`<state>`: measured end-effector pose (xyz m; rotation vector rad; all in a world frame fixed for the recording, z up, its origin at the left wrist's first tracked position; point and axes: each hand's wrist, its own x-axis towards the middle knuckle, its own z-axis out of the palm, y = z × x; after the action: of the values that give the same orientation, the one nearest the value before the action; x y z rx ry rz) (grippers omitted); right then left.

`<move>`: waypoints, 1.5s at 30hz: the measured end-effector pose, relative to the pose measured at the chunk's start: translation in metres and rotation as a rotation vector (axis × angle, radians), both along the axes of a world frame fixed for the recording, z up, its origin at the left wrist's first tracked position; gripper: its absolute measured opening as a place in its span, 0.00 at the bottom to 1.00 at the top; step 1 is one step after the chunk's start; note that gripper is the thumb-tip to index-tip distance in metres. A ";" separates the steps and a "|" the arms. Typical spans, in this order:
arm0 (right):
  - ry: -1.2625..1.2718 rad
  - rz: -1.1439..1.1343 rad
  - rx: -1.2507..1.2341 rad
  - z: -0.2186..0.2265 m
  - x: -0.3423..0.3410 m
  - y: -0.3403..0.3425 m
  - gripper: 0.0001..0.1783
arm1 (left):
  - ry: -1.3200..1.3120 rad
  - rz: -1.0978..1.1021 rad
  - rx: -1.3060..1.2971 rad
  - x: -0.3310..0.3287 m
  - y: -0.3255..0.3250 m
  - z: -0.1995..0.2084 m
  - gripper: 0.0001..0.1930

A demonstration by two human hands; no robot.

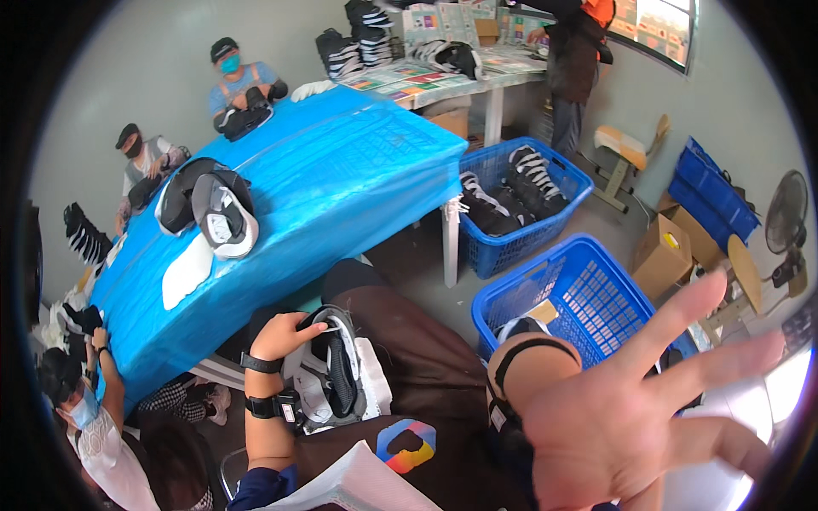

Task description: The person inserts white foam inserts into the interior of a shoe, adjusts the inner lining, and places the shoe into a blue basket. The process is repeated with another shoe.

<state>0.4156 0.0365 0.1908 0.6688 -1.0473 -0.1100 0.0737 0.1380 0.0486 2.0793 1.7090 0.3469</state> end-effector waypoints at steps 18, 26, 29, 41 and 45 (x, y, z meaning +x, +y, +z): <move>-0.086 1.650 -1.286 -0.098 -0.074 0.119 0.22 | -0.127 0.034 0.073 0.001 0.000 -0.009 0.22; -1.245 0.182 -1.369 -0.164 -0.119 0.116 0.14 | -0.279 0.038 0.233 -0.003 -0.006 -0.016 0.16; -1.273 -0.365 -1.157 -0.149 -0.127 0.113 0.11 | -0.339 0.090 0.198 -0.003 -0.008 -0.018 0.16; -0.398 -0.812 -0.835 -0.039 -0.129 0.108 0.18 | -0.875 -0.013 0.029 -0.030 -0.002 -0.050 0.14; -0.476 -0.338 -0.895 -0.053 -0.133 0.121 0.42 | -1.171 0.150 -0.195 -0.034 -0.008 -0.060 0.14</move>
<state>0.2827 0.1571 0.1380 -0.3198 -1.5040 0.2330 0.0396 0.1301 -0.0116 1.1412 1.0678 1.1108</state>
